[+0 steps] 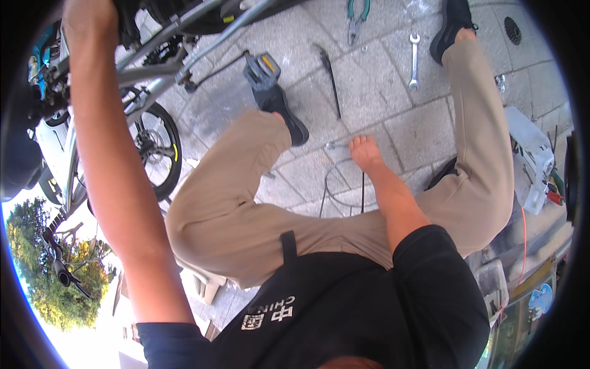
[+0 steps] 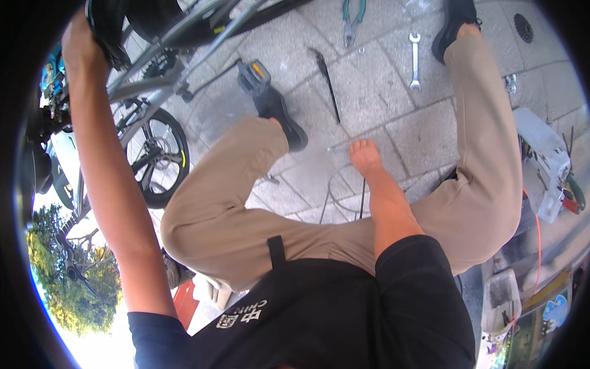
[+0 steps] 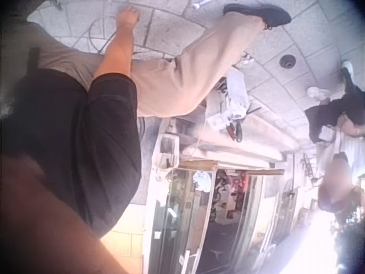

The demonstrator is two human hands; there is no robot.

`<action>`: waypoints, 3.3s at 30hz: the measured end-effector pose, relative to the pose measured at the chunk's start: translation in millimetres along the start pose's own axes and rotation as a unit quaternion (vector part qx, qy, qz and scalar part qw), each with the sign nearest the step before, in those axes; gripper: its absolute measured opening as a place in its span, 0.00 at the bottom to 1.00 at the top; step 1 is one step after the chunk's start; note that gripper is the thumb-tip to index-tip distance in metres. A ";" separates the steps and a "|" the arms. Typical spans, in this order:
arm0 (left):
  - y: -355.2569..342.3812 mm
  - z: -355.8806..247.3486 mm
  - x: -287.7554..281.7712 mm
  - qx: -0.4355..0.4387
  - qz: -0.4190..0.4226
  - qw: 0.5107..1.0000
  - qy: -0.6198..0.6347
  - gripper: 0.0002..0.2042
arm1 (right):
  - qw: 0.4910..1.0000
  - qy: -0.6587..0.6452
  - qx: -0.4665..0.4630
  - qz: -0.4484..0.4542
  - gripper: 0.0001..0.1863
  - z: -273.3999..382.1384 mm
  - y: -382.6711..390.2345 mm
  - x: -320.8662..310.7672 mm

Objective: The person uses a wrench to tighten bolts on the rear wheel and derailleur of a bicycle. They flip the bicycle upright and continue adjusting the rear derailleur and wheel area with the wrench.

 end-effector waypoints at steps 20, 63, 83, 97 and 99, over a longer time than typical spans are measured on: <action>20.9 -33.9 9.4 -0.114 -0.119 0.975 -0.151 0.36 | 0.995 0.025 -0.039 0.092 0.15 -41.8 10.6 -113.6; 29.7 -48.3 -23.3 0.005 -0.096 0.992 0.081 0.25 | 0.482 -0.692 0.234 -0.484 0.11 40.1 -187.6 -384.0; 3.7 -60.0 10.9 -0.085 -0.407 0.908 -0.049 0.37 | 0.427 -0.675 0.349 -0.491 0.16 82.3 -211.4 -432.9; 29.9 -73.0 -3.4 -0.066 -0.163 0.984 -0.016 0.33 | 0.413 -0.657 0.370 -0.510 0.16 25.8 -240.7 -349.2; 29.5 -66.4 8.0 -0.031 -0.194 0.979 -0.051 0.31 | 0.489 -0.572 0.416 -0.510 0.16 24.8 -215.7 -369.2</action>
Point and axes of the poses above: each hand's wrist, its own y-axis away from the middle knuckle, its own x-axis out of the palm, z = x × y, the point moved 1 cm from there along -y, towards the middle knuckle, and after that the axes turned 9 degrees about -y, right-handed, at the moved point
